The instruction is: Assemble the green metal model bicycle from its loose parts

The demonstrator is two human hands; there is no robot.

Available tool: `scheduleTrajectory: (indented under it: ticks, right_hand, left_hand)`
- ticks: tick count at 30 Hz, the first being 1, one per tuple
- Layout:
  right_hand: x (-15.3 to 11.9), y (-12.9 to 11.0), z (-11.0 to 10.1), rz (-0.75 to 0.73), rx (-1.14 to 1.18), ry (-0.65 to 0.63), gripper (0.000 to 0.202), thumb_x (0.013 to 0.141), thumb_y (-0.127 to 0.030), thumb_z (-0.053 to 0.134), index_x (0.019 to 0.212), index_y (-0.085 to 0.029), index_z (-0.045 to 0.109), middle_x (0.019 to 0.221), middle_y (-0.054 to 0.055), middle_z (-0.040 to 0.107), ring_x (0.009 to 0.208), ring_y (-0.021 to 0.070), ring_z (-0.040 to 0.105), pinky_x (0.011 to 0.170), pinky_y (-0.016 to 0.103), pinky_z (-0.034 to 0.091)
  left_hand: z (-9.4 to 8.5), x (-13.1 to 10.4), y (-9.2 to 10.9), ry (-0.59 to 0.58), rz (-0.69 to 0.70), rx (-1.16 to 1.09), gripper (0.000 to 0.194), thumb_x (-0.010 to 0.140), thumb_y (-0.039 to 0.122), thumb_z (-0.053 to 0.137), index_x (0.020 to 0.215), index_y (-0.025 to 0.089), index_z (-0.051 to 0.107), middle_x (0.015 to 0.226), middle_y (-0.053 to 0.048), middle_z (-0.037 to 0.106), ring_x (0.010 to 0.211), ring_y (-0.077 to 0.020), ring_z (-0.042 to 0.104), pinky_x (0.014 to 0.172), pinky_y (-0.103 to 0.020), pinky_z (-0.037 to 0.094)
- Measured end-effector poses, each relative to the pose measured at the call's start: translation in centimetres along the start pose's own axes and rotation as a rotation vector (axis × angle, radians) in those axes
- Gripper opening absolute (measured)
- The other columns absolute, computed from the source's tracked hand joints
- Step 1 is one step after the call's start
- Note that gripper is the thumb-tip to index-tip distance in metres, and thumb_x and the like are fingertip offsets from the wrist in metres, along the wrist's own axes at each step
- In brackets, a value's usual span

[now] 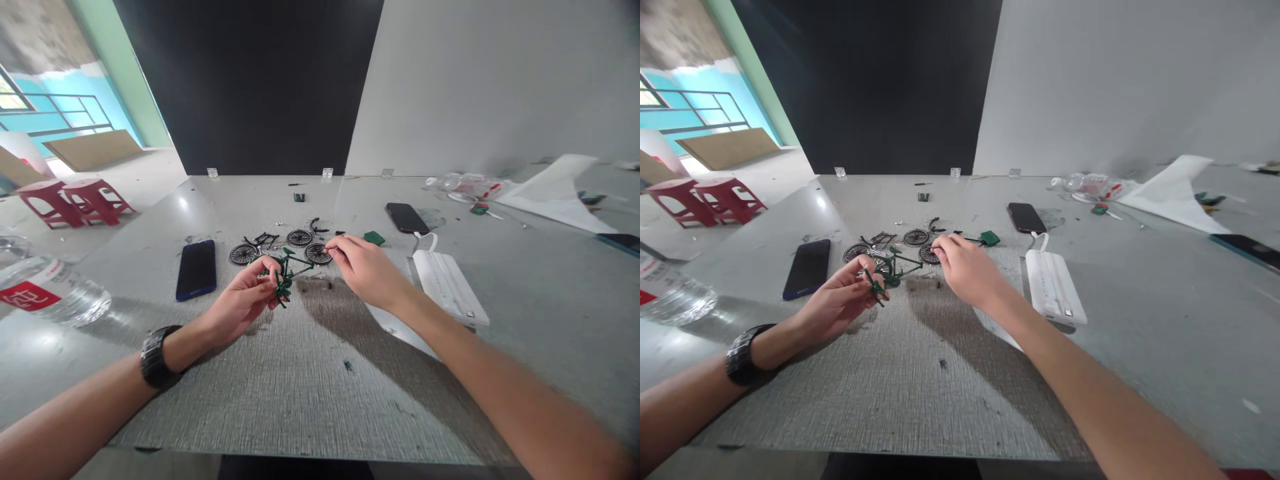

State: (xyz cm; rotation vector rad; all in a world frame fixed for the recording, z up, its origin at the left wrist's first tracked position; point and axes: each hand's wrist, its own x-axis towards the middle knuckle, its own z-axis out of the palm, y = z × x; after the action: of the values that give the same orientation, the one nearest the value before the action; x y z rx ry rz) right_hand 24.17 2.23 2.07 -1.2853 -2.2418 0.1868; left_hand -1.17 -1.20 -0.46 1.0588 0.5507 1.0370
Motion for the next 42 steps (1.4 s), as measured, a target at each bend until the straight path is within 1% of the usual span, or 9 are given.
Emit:
scheduleTrajectory:
  ticks: [7,12,15,18,24,30,34,37,42]
  right_hand:
    - [0.0,0.4,-0.3,0.040,-0.061,-0.061,0.028,0.104,-0.027,0.037,0.114,-0.020,0.062,0.111,0.010,0.070,0.095,0.0256,0.064,0.078,0.040,0.046]
    - [0.0,0.8,-0.1,0.038,-0.086,-0.086,0.029,0.104,-0.025,0.035,0.115,-0.020,0.062,0.114,0.011,0.069,0.099,0.0268,0.064,0.081,0.041,0.046]
    - [0.0,0.9,0.1,0.054,-0.097,-0.112,0.030,0.104,-0.025,0.035,0.115,-0.020,0.062,0.113,0.011,0.069,0.100,0.0265,0.064,0.083,0.041,0.046]
    - [-0.1,0.7,0.2,0.053,-0.095,-0.129,0.031,0.105,-0.026,0.034,0.117,-0.021,0.062,0.115,0.010,0.068,0.099,0.0251,0.064,0.084,0.039,0.047]
    - [0.0,0.8,0.0,0.062,-0.156,-0.093,0.031,0.104,-0.025,0.035,0.117,-0.022,0.063,0.115,0.010,0.070,0.092,0.0236,0.065,0.077,0.036,0.047]
    - [0.7,3.4,-2.4,0.188,-0.397,0.038,0.029,0.099,-0.019,0.040,0.113,-0.021,0.065,0.108,0.010,0.071,0.083,0.0227,0.063,0.063,0.033,0.039]
    - [0.9,5.7,-3.5,0.237,-0.483,0.101,0.025,0.096,-0.017,0.045,0.108,-0.020,0.067,0.111,0.010,0.068,0.083,0.0219,0.061,0.062,0.032,0.036]
    - [0.8,6.8,-3.2,0.240,-0.474,0.070,0.025,0.095,-0.016,0.044,0.104,-0.020,0.068,0.110,0.010,0.068,0.082,0.0213,0.061,0.063,0.032,0.036]
    - [0.8,7.6,-1.3,0.195,-0.395,-0.022,0.032,0.098,-0.016,0.041,0.108,-0.021,0.070,0.112,0.009,0.066,0.083,0.0202,0.062,0.068,0.033,0.040]
  left_hand:
    - [-0.1,0.0,0.1,0.046,-0.027,-0.036,0.010,0.089,0.015,0.067,0.089,0.020,0.058,0.080,0.001,0.061,0.071,-0.0120,0.060,0.063,-0.023,0.042]
    - [-0.2,0.0,0.3,0.060,-0.060,-0.073,0.014,0.087,0.015,0.069,0.090,0.021,0.056,0.080,0.001,0.062,0.072,-0.0126,0.063,0.060,-0.022,0.041]
    - [-0.1,-0.1,0.5,0.040,-0.102,-0.122,0.017,0.086,0.016,0.071,0.091,0.021,0.055,0.078,0.002,0.061,0.070,-0.0128,0.065,0.060,-0.022,0.042]
    - [-0.1,-0.2,0.8,-0.010,-0.107,-0.163,0.018,0.086,0.017,0.072,0.093,0.022,0.056,0.075,0.003,0.060,0.064,-0.0121,0.064,0.068,-0.027,0.049]
    - [-0.1,-0.3,0.9,-0.093,-0.090,-0.196,0.017,0.086,0.016,0.072,0.092,0.021,0.057,0.072,0.004,0.056,0.065,-0.0124,0.064,0.076,-0.031,0.053]
    - [-0.1,-0.4,0.8,-0.062,-0.145,-0.174,0.021,0.083,0.016,0.075,0.089,0.020,0.056,0.076,0.003,0.058,0.072,-0.0153,0.071,0.062,-0.022,0.048]
    - [0.1,-0.4,0.6,-0.013,-0.137,-0.143,0.020,0.084,0.015,0.074,0.086,0.019,0.054,0.076,0.002,0.057,0.080,-0.0195,0.074,0.055,-0.017,0.042]
    - [0.1,-0.3,0.5,-0.004,-0.137,-0.129,0.019,0.085,0.013,0.072,0.084,0.019,0.054,0.076,0.001,0.058,0.080,-0.0193,0.074,0.054,-0.016,0.042]
    - [0.1,-0.3,0.3,-0.010,-0.134,-0.114,0.018,0.084,0.012,0.071,0.086,0.019,0.055,0.076,0.002,0.058,0.079,-0.0182,0.074,0.055,-0.015,0.044]
